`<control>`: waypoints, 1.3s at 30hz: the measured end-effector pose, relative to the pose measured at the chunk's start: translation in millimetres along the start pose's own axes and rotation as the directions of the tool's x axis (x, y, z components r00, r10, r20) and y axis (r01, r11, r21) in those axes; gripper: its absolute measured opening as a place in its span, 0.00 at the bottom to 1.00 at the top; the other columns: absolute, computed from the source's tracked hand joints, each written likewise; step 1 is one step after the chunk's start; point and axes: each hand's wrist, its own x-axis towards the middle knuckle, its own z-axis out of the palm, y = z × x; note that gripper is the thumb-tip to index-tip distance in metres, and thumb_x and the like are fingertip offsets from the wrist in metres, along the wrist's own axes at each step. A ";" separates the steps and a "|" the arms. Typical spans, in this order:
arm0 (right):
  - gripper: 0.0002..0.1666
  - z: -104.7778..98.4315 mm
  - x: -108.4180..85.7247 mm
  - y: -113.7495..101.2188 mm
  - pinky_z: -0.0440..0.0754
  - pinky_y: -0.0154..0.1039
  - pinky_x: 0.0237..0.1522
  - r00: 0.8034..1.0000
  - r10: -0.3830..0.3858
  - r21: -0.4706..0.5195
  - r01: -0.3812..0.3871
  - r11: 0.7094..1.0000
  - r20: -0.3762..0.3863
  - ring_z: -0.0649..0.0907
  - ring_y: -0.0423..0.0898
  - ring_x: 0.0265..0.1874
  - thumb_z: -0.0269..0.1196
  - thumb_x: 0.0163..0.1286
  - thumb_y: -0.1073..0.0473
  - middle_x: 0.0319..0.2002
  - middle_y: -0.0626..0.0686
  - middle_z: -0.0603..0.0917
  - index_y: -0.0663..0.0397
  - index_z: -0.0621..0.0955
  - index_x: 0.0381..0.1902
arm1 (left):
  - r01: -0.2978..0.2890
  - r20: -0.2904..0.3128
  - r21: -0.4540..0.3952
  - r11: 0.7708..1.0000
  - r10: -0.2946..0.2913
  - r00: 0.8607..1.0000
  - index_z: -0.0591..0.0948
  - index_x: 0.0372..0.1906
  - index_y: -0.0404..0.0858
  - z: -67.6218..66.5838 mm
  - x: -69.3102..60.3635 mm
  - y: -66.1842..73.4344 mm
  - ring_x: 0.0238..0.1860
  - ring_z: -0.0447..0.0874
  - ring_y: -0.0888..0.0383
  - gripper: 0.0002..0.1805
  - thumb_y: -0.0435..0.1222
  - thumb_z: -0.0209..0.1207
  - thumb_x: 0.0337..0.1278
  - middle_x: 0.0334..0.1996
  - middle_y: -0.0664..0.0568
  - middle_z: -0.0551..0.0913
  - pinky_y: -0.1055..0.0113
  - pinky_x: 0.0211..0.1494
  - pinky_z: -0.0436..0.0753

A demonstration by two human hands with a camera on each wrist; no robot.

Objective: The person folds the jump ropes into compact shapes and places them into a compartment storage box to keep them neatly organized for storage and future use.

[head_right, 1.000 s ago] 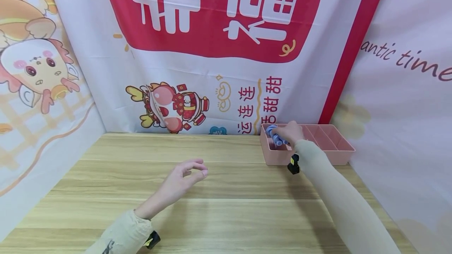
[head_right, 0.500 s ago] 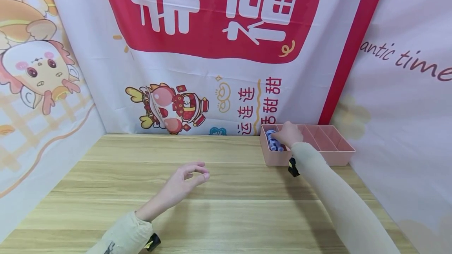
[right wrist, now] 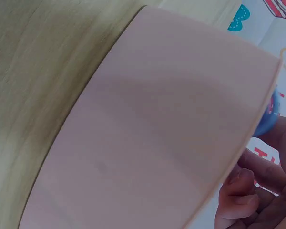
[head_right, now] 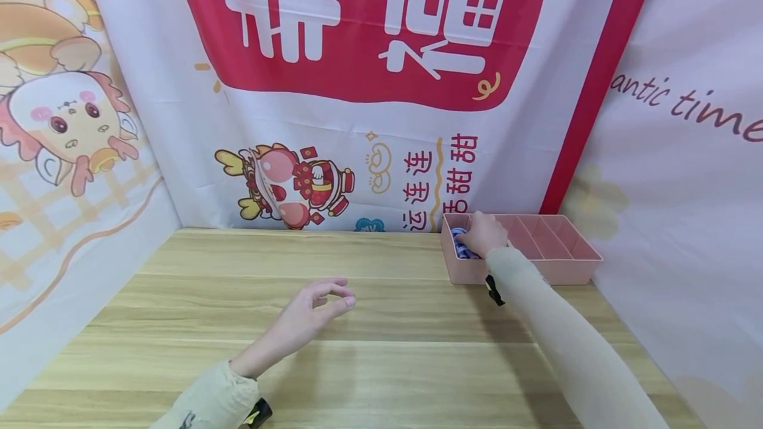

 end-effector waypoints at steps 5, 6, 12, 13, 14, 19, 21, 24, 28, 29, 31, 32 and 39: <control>0.14 -2.9 -1.0 -2.5 0.78 0.43 0.29 1.000 -0.010 0.014 0.009 1.000 0.015 0.79 0.51 0.26 0.72 0.61 0.51 0.24 0.52 0.82 0.57 0.84 0.29 | -0.015 -0.008 0.006 1.000 0.015 1.000 0.86 0.38 0.48 -0.3 -0.5 0.3 0.65 0.66 0.45 0.12 0.50 0.65 0.60 0.60 0.48 0.76 0.44 0.64 0.67; 0.14 -3.4 -1.9 -3.0 0.78 0.43 0.29 1.000 -0.010 0.025 0.009 1.000 0.026 0.79 0.51 0.26 0.72 0.61 0.52 0.24 0.53 0.82 0.57 0.84 0.29 | -0.015 -0.009 0.008 1.000 0.015 1.000 0.86 0.38 0.48 -0.5 -0.4 0.4 0.65 0.66 0.45 0.11 0.50 0.65 0.60 0.60 0.48 0.76 0.44 0.64 0.67; 0.11 -5.6 -6.9 -1.0 0.77 0.40 0.26 0.996 -0.048 0.051 0.044 0.998 0.079 0.79 0.50 0.25 0.73 0.60 0.55 0.25 0.52 0.82 0.57 0.86 0.29 | -0.026 0.006 0.006 1.000 0.026 1.000 0.86 0.39 0.47 -1.8 -1.3 2.6 0.65 0.67 0.45 0.12 0.51 0.65 0.60 0.60 0.47 0.76 0.44 0.64 0.67; 0.11 -6.7 -7.2 -0.4 0.77 0.40 0.25 0.995 -0.053 0.052 0.048 0.997 0.084 0.79 0.50 0.25 0.73 0.60 0.55 0.24 0.52 0.82 0.57 0.87 0.29 | -0.029 0.008 0.005 1.000 0.029 1.000 0.86 0.39 0.47 -2.1 -1.4 3.0 0.65 0.67 0.45 0.13 0.51 0.64 0.60 0.60 0.47 0.76 0.44 0.64 0.67; 0.11 -7.7 -7.4 0.3 0.76 0.40 0.25 0.994 -0.053 0.064 0.047 0.997 0.093 0.79 0.50 0.26 0.73 0.60 0.55 0.25 0.51 0.83 0.57 0.88 0.30 | -0.032 0.011 0.003 0.999 0.032 0.999 0.86 0.39 0.47 -2.4 -1.4 3.1 0.65 0.67 0.45 0.13 0.51 0.64 0.60 0.60 0.47 0.76 0.44 0.64 0.67; 0.09 -12.8 -8.1 3.6 0.79 0.42 0.34 0.992 -0.047 0.145 0.030 0.989 0.114 0.78 0.52 0.33 0.74 0.59 0.57 0.30 0.52 0.85 0.57 0.89 0.33 | -0.035 0.011 0.009 0.999 0.035 0.999 0.86 0.39 0.48 -3.3 -1.3 2.0 0.65 0.67 0.45 0.12 0.50 0.64 0.61 0.60 0.48 0.76 0.44 0.64 0.68; 0.09 -14.2 -8.1 4.1 0.79 0.43 0.40 0.992 -0.046 0.178 0.025 0.984 0.118 0.78 0.53 0.36 0.74 0.59 0.58 0.33 0.53 0.86 0.57 0.89 0.35 | -0.034 0.010 0.012 0.999 0.034 0.999 0.86 0.39 0.48 -3.5 -1.5 1.8 0.65 0.68 0.45 0.11 0.50 0.64 0.61 0.60 0.48 0.76 0.44 0.64 0.68; 0.10 -16.5 -10.5 2.7 0.80 0.44 0.42 0.992 -0.037 0.220 0.010 0.975 0.121 0.79 0.54 0.38 0.73 0.60 0.58 0.36 0.53 0.86 0.57 0.89 0.38 | -0.034 0.013 0.006 0.999 0.034 0.999 0.86 0.39 0.48 -4.1 -1.5 2.0 0.65 0.68 0.45 0.10 0.49 0.64 0.61 0.60 0.48 0.76 0.44 0.64 0.68; 0.11 -18.7 -16.5 0.5 0.82 0.44 0.39 0.991 -0.007 0.287 -0.032 0.957 0.133 0.80 0.55 0.37 0.72 0.62 0.58 0.38 0.56 0.86 0.58 0.88 0.41 | -0.035 0.017 -0.002 0.999 0.035 0.999 0.86 0.38 0.48 -5.2 -1.0 2.7 0.65 0.68 0.46 0.10 0.49 0.64 0.61 0.60 0.49 0.77 0.45 0.64 0.68; 0.11 -19.0 -17.9 0.4 0.82 0.44 0.38 0.991 0.001 0.300 -0.043 0.953 0.136 0.80 0.56 0.37 0.72 0.62 0.59 0.38 0.56 0.86 0.58 0.88 0.41 | -0.035 0.018 0.000 0.999 0.035 0.999 0.86 0.38 0.48 -5.4 -0.9 2.8 0.65 0.68 0.47 0.11 0.50 0.64 0.61 0.60 0.49 0.77 0.45 0.64 0.68; 0.12 -19.0 -20.3 0.8 0.83 0.44 0.38 0.990 0.011 0.322 -0.056 0.945 0.141 0.81 0.56 0.36 0.72 0.62 0.59 0.38 0.57 0.86 0.59 0.88 0.42 | -0.032 0.020 0.002 0.999 0.032 0.999 0.86 0.38 0.48 -5.8 -0.9 3.0 0.65 0.68 0.46 0.11 0.50 0.64 0.62 0.60 0.49 0.77 0.45 0.64 0.68; 0.12 -19.0 -21.1 1.4 0.83 0.45 0.38 0.989 0.013 0.329 -0.060 0.942 0.144 0.81 0.57 0.36 0.72 0.62 0.59 0.38 0.57 0.86 0.59 0.88 0.42 | -0.028 0.023 0.001 1.000 0.028 0.999 0.86 0.38 0.48 -5.9 -1.1 3.1 0.65 0.68 0.46 0.11 0.50 0.64 0.62 0.60 0.49 0.76 0.45 0.64 0.68; 0.15 -21.0 -24.7 8.8 0.83 0.52 0.40 0.985 0.024 0.380 -0.089 0.921 0.173 0.80 0.59 0.39 0.72 0.62 0.56 0.40 0.58 0.86 0.58 0.87 0.43 | -0.021 0.041 -0.010 1.000 0.022 0.999 0.86 0.39 0.48 -6.6 -3.0 3.2 0.65 0.68 0.45 0.11 0.50 0.64 0.62 0.61 0.47 0.76 0.44 0.65 0.67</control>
